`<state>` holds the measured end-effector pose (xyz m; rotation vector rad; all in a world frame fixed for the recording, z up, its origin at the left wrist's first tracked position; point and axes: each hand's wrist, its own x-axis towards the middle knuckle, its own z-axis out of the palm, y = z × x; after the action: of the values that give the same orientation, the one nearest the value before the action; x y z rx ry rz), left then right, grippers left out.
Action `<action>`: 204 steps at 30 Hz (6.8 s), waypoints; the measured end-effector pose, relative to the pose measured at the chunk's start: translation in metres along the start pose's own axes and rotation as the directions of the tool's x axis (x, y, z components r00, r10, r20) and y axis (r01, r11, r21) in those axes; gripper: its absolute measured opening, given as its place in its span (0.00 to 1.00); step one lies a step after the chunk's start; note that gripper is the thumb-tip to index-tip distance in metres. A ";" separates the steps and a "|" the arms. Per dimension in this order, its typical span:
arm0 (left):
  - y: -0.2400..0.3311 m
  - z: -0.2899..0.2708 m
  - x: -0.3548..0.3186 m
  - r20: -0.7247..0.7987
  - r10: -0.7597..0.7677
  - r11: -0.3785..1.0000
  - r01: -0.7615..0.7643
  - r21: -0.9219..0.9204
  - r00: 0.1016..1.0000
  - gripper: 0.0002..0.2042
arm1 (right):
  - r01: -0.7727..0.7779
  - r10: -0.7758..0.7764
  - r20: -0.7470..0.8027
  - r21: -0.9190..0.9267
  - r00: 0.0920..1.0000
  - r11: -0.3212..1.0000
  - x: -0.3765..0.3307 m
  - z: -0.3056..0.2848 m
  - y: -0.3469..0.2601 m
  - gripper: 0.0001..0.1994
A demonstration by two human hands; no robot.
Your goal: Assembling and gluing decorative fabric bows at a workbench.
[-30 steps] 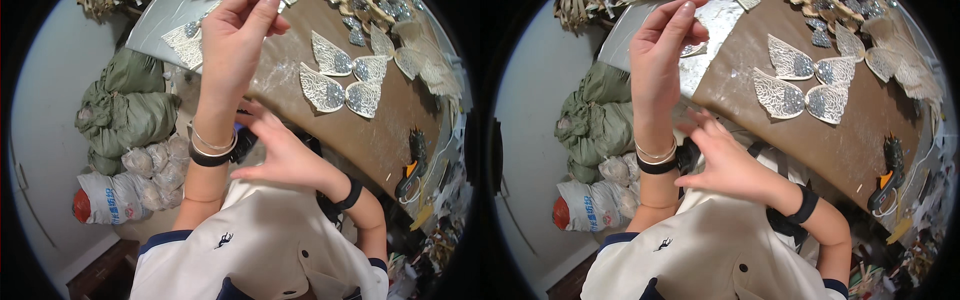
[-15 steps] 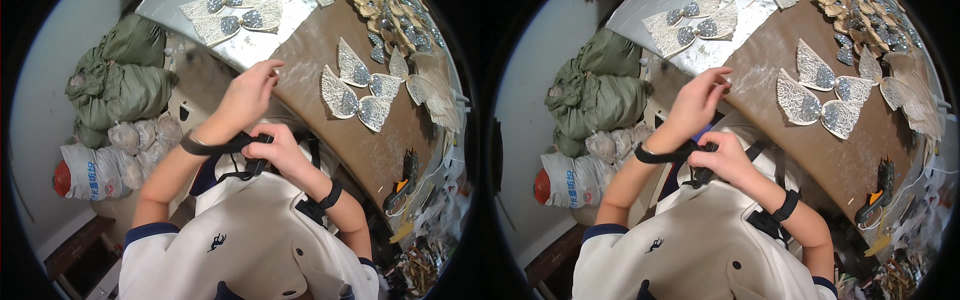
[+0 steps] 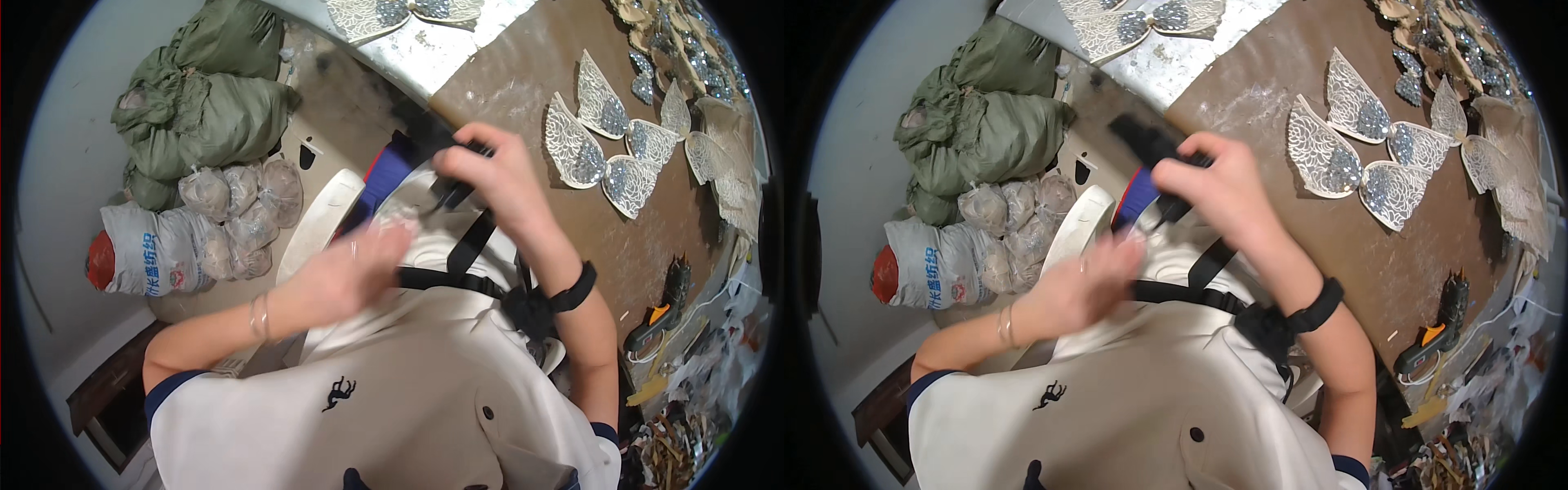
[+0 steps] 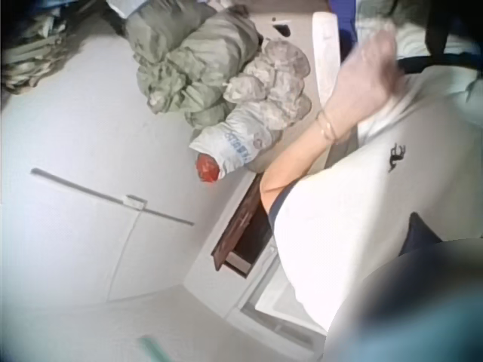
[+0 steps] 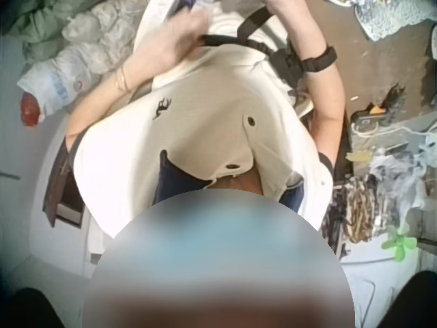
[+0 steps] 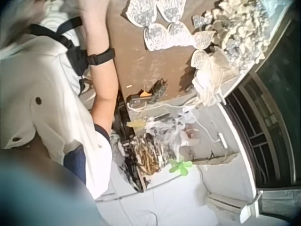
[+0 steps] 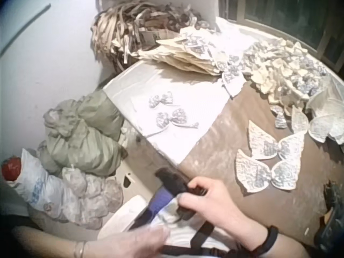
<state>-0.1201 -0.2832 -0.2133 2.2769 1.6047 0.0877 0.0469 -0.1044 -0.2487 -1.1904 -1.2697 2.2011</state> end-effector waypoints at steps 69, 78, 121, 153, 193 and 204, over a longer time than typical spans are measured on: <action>-0.026 -0.010 -0.028 0.708 -0.203 0.780 0.548 -0.301 0.677 0.06 | -0.545 0.694 -0.141 0.517 0.706 0.660 -0.423 -0.063 0.302 0.31; -0.009 0.046 -0.135 0.737 -0.412 0.615 0.760 -0.210 0.536 0.07 | -0.717 0.712 0.126 0.251 0.691 0.651 -0.458 -0.039 0.328 0.27; -0.051 -0.056 0.223 -0.427 -0.366 0.838 0.093 -0.537 0.827 0.09 | 0.151 -0.649 -0.553 -0.689 0.522 0.709 -0.122 -0.146 -0.039 0.06; -0.308 -0.091 0.260 -0.102 -0.323 0.937 0.302 -0.175 0.941 0.19 | 0.545 -0.497 0.516 -0.832 0.698 -0.098 0.230 0.018 -0.128 0.07; -0.043 -0.131 0.135 -0.131 -0.175 0.360 -0.060 -0.931 0.976 0.09 | 0.706 -0.932 0.110 -0.685 0.345 0.181 -0.023 0.003 -0.113 0.19; -0.028 -0.077 0.135 -0.124 -0.194 0.453 -0.023 -0.891 0.973 0.09 | 0.643 -0.947 0.281 -0.757 0.157 -0.118 -0.029 -0.004 -0.067 0.23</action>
<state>-0.1168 -0.1311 -0.1710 1.3405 1.2577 0.9533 0.0597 -0.0838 -0.1794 -0.4846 -2.0210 0.3104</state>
